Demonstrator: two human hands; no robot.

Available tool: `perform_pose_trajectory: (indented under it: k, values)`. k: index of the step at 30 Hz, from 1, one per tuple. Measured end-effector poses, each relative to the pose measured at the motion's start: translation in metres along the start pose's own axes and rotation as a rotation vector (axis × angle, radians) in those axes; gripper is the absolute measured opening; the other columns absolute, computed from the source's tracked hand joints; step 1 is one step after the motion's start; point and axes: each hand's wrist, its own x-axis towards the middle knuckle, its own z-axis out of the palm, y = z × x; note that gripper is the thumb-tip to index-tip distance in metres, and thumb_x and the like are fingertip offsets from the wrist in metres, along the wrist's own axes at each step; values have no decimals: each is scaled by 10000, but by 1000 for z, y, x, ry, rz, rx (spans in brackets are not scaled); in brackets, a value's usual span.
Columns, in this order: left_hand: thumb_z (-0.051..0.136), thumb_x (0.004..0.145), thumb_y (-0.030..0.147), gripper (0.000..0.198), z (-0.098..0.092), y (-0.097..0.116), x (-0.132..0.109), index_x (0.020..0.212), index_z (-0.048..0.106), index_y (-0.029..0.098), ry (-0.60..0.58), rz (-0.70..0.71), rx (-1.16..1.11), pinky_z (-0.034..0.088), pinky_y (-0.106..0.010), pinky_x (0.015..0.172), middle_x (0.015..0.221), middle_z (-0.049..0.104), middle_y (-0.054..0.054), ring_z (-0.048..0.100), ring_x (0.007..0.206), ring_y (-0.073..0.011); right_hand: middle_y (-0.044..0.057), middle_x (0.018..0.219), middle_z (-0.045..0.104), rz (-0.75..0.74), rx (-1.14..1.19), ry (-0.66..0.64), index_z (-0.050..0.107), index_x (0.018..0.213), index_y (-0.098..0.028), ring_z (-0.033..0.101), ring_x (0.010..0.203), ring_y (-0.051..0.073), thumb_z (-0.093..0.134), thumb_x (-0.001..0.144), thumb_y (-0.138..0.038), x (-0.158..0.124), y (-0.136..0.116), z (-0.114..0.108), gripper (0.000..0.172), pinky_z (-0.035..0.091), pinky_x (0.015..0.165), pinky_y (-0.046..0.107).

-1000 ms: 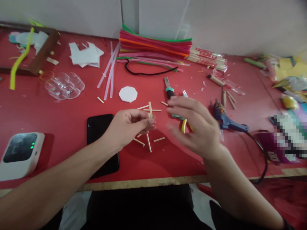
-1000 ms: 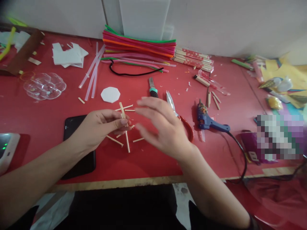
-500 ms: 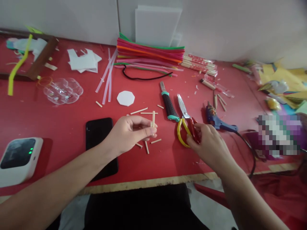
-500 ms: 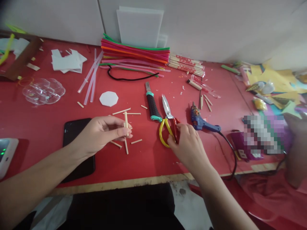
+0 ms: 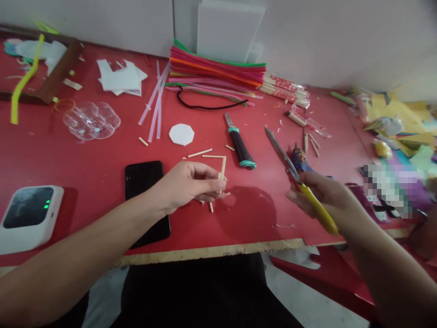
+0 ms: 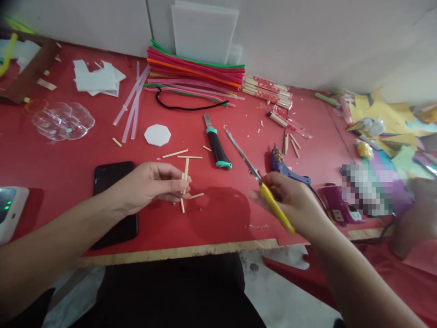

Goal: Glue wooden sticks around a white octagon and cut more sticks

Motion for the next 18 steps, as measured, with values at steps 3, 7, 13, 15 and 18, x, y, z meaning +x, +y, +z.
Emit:
perform_pose_trajectory:
  k: [3,7,13,15,18]
  values:
    - [869,715,211,145,2,2,-1,745,752,131,-72,-46,-43,602,-239,683,710,766,-41,741,681,-142,-17,697,536,-75,166,-354,568,921,-236,489,548,132,584,887,-610,-16,-9,2,376,428,465,261]
    - [856,725,191,113,2,2,-2,742,763,129,-100,-78,-56,599,-247,675,679,751,-40,730,656,-141,5,712,590,-137,32,-427,572,842,-246,563,590,156,530,936,-581,-25,-21,6,351,533,527,277]
    - [888,706,234,146,-4,-2,-1,749,775,153,-177,-147,-81,589,-206,633,701,770,-44,728,647,-128,2,666,635,-237,-68,-403,597,803,-274,619,580,178,521,919,-639,-26,-36,5,391,537,496,277]
    - [884,714,234,129,-4,-3,0,756,783,164,-199,-157,-79,593,-199,635,708,776,-40,732,648,-124,4,680,656,-248,-85,-415,613,815,-270,628,584,182,545,900,-650,-25,-39,5,396,532,486,280]
    - [880,714,210,112,-3,-4,0,768,791,170,-196,-170,-73,595,-201,637,705,775,-30,725,626,-116,9,721,686,-284,-101,-432,643,858,-261,646,603,184,592,888,-618,-22,-42,6,361,530,489,276]
